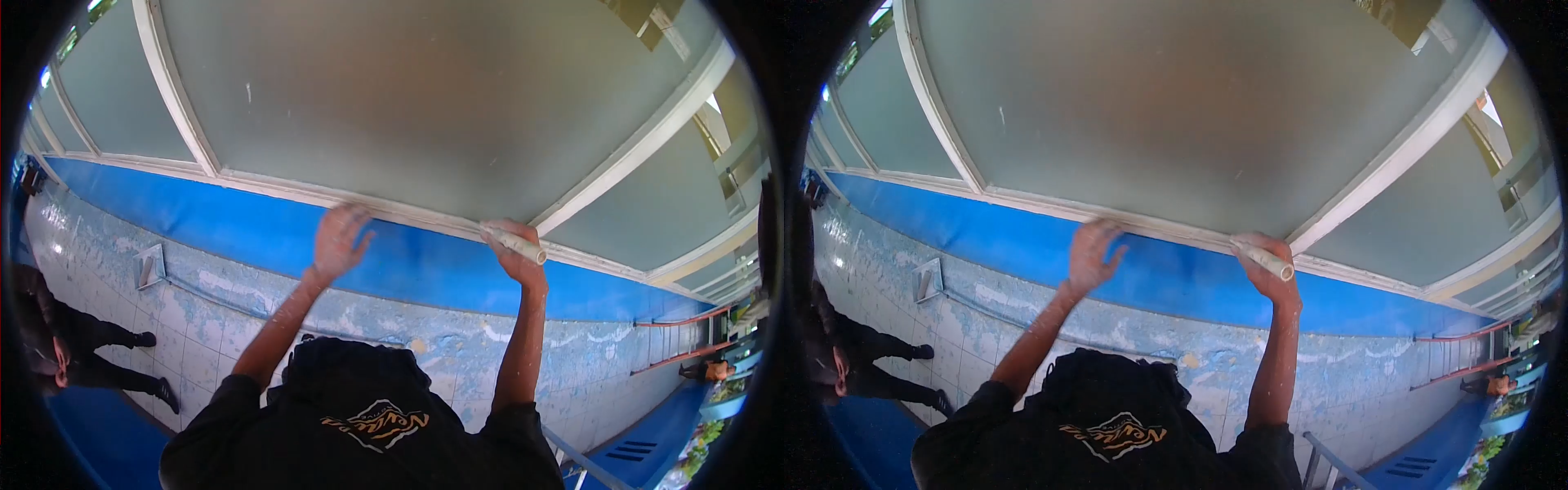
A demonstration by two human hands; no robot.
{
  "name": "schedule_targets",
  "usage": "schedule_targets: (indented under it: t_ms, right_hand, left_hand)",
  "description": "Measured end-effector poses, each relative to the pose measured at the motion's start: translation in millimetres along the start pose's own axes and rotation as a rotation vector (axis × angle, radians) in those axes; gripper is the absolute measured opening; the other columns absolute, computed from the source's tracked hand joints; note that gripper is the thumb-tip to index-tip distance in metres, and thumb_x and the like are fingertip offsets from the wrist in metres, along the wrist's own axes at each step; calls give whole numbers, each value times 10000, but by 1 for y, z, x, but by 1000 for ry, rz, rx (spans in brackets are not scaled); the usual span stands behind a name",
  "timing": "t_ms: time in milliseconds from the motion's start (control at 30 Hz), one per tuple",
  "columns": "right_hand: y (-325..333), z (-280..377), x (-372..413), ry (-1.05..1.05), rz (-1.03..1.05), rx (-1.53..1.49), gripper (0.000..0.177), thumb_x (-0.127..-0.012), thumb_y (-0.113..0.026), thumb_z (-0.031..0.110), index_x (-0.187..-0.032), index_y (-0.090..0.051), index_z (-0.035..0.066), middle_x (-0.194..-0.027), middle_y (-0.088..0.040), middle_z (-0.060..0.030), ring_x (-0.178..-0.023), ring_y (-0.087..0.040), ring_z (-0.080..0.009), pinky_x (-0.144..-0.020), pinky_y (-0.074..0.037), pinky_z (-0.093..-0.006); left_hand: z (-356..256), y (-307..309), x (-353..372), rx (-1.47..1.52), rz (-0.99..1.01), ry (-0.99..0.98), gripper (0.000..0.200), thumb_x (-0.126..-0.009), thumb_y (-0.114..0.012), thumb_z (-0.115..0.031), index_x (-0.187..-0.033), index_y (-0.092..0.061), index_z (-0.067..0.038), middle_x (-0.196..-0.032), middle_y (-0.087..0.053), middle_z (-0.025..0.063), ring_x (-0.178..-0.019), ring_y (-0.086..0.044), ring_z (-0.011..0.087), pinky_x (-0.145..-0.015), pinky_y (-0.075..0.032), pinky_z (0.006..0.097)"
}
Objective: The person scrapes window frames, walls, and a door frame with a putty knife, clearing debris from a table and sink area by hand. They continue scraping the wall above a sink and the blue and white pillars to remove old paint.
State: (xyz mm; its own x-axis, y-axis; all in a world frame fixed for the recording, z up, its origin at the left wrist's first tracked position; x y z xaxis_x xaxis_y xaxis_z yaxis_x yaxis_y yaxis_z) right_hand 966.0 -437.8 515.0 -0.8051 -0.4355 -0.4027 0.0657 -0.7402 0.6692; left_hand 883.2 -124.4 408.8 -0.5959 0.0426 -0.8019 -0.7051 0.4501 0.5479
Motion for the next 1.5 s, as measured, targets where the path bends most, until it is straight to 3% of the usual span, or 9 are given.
schedule_targets:
  t_ms: [67,300,500,600,900,1200,1300,1400,1500]
  right_hand:
    - [-18,24,-20,23,56,11,169,-836,-793,88,-988,-770,19,-947,-759,-161,-846,-735,-315,-774,-560,-357]
    - [-62,68,-40,-36,119,150,147,-838,-794,92,-959,-774,10,-904,-763,-154,-818,-734,-293,-765,-570,-359]
    - [-76,84,-54,-154,70,29,140,-849,-802,108,-958,-788,22,-910,-771,-130,-822,-728,-225,-768,-573,-339]
    - [-88,71,-53,-74,118,75,148,-847,-797,95,-979,-790,30,-903,-769,-124,-824,-726,-229,-777,-573,-333]
    - [-99,89,-63,-121,191,91,164,-845,-804,97,-989,-787,21,-917,-775,-117,-827,-712,-201,-784,-569,-326]
    - [-116,97,-75,-270,219,58,182,-842,-803,133,-1015,-806,74,-905,-782,-109,-795,-724,-204,-751,-581,-334]
    - [-118,101,-81,-79,166,30,183,-838,-807,141,-1009,-805,75,-907,-784,-101,-795,-722,-190,-755,-581,-327]
    - [-129,100,-84,-87,192,0,176,-835,-803,138,-996,-802,67,-919,-786,-111,-798,-733,-209,-763,-581,-328]
    - [-129,111,-83,-233,231,12,171,-832,-800,138,-985,-799,62,-924,-786,-118,-791,-734,-226,-759,-578,-335]
  left_hand:
    - [44,33,-4,-73,1,41,456,-823,-829,-213,-1247,-687,-124,-1248,-644,95,-1187,-598,333,-1016,-476,485]
    - [137,64,0,-1,35,63,432,-786,-846,-189,-1192,-716,-128,-1189,-640,61,-1174,-591,307,-1036,-470,460]
    - [151,50,10,83,-57,49,459,-737,-884,-153,-1167,-727,-131,-1154,-658,44,-1114,-607,278,-996,-472,440]
    - [152,56,7,125,-73,51,414,-744,-868,-146,-1136,-736,-129,-1125,-658,37,-1086,-604,291,-964,-481,443]
    - [153,55,7,120,-90,96,354,-744,-869,-146,-1070,-732,-120,-1097,-664,38,-1082,-599,294,-964,-481,444]
    - [153,53,7,110,-87,115,353,-754,-867,-149,-1072,-719,-109,-1097,-655,54,-1086,-592,302,-965,-472,453]
    - [149,56,9,102,-99,112,345,-755,-866,-149,-1064,-718,-108,-1096,-655,57,-1079,-592,311,-967,-470,458]
    - [147,56,9,103,-100,116,338,-757,-865,-147,-1058,-717,-107,-1095,-655,60,-1075,-591,319,-970,-469,461]
    - [149,56,9,113,-101,132,336,-758,-864,-147,-1059,-718,-107,-1095,-654,62,-1076,-590,322,-972,-469,462]
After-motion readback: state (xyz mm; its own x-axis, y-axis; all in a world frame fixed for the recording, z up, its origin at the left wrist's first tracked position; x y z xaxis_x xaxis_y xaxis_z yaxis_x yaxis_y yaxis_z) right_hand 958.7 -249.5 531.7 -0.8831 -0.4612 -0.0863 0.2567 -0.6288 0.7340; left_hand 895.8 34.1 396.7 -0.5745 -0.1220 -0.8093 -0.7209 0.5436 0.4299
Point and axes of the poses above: each hand's wrist, its own x-axis away from the middle knuckle, its own y-axis out of the back of the hand, z = x × y, the point moved 7 cm from there along -x, towards the middle knuckle
